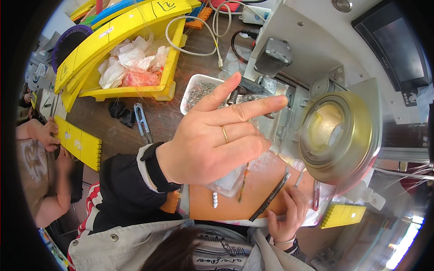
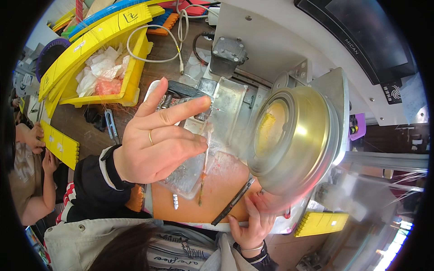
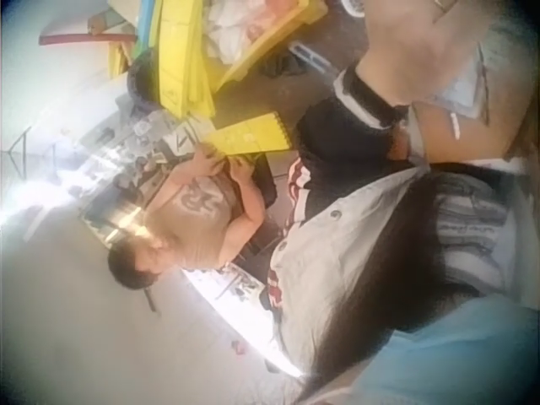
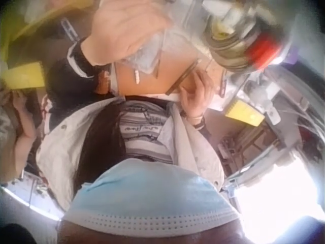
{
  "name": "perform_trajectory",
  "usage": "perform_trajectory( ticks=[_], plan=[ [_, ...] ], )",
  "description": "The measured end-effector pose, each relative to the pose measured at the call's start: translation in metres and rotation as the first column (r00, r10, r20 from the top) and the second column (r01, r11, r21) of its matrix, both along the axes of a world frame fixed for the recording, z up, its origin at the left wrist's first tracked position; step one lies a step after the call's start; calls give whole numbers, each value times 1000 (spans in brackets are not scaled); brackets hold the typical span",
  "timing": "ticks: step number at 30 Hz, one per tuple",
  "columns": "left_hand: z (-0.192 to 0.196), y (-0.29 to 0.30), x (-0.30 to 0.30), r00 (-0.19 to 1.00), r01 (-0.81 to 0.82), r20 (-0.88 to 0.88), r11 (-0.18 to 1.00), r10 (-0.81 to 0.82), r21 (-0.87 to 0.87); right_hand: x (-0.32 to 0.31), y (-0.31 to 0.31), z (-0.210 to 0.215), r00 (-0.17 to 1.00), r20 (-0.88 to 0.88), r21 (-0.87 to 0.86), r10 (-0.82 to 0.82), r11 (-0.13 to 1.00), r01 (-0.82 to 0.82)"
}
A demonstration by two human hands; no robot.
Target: Manually assemble and test small electronic components using industrial machinery and glue.
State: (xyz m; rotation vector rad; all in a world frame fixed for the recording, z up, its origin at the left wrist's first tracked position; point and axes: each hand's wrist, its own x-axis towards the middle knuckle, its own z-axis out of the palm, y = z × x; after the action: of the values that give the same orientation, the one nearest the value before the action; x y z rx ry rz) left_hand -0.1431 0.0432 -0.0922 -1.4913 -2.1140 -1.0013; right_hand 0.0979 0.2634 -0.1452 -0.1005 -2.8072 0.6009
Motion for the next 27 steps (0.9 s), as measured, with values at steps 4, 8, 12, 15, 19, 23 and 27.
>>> perform_trajectory(
  ticks=[4,8,12,15,19,23,27],
  plan=[
    [-1,-1,0,1000,-2,9,1000,2,-7,-2,1,-1,1000,-11,-6,-16,1000,16],
    [3,-3,1,1000,-5,9,998,5,-57,-3,-1,0,1000,-7,-14,-7,1000,7],
    [3,-2,1,1000,6,12,998,-5,-55,-3,-1,0,1000,-9,6,-29,1000,29],
    [2,-1,1,1000,4,8,999,-4,-51,-3,0,-1,1000,-23,0,-21,1000,21],
    [2,-1,1,1000,6,16,999,-5,-44,-2,1,-2,1000,-20,6,-18,1000,18],
    [2,-1,1,1000,7,23,999,-6,-44,-1,-1,1,999,29,-3,-18,1000,18],
    [3,-1,1,1000,7,19,999,-6,-43,0,-2,-1,1000,2,13,-29,999,29]
  ],
)
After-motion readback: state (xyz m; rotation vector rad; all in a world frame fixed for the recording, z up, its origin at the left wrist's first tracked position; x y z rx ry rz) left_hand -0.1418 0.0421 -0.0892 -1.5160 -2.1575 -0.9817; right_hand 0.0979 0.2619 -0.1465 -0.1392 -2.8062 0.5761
